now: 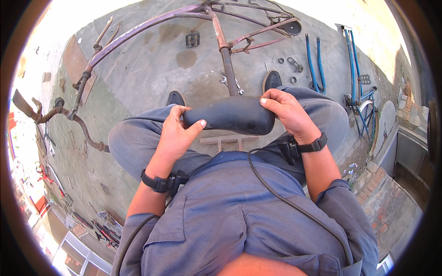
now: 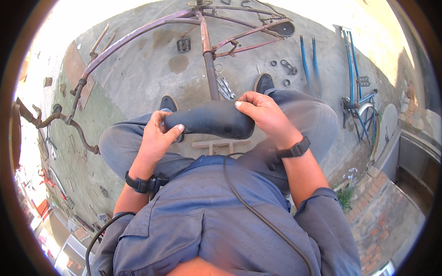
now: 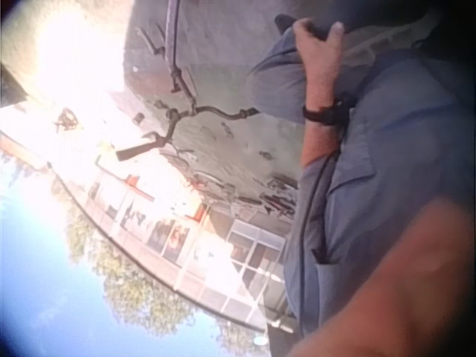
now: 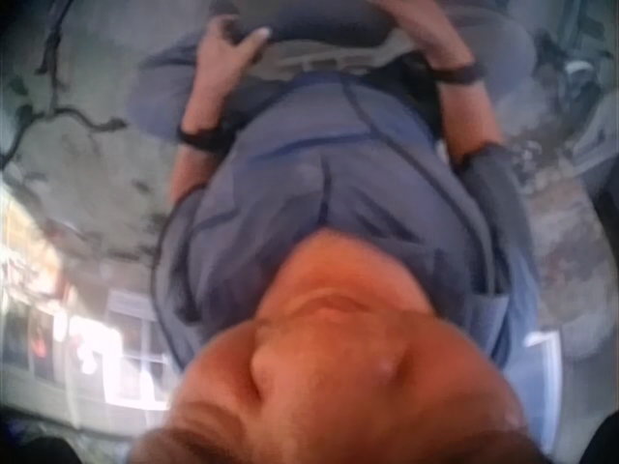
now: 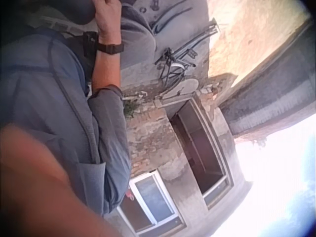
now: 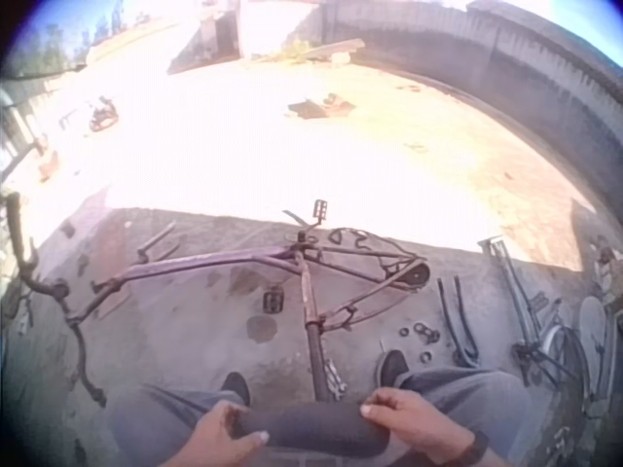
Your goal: The person walks through a workshop, picks up a bicycle seat, and sits on a low stool. They use a wrench to tighten a bolt on the seat post of a bicycle frame, then inspect the seat.
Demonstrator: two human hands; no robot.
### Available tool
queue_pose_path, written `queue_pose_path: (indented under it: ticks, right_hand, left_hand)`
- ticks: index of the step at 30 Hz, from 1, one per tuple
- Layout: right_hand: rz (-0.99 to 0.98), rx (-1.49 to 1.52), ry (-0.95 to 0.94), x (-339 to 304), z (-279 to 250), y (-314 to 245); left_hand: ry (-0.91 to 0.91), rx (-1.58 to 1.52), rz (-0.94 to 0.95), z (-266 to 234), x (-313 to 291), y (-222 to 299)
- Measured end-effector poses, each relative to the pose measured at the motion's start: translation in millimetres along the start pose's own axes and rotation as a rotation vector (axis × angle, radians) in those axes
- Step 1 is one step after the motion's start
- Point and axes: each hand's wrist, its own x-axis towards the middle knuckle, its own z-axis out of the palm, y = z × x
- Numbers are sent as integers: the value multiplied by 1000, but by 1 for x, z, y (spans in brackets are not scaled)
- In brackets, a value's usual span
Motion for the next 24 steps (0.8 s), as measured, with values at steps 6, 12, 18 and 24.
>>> queue_pose_path:
  ticks: [6, 12, 18, 24]
  right_hand:
    - [0, 19, 18, 2, -1, 0]
    - [12, 101, 34, 9, 1, -8]
    - [11, 229, 74, 13, 7, -33]
    - [-6, 248, 79, 20, 8, -54]
  left_hand:
    - [2, -2, -5, -1, 2, 0]
    - [30, -125, 48, -3, 5, 5]
    - [46, -262, 84, -14, 9, 20]
    - [78, -284, 191, -12, 23, 21]
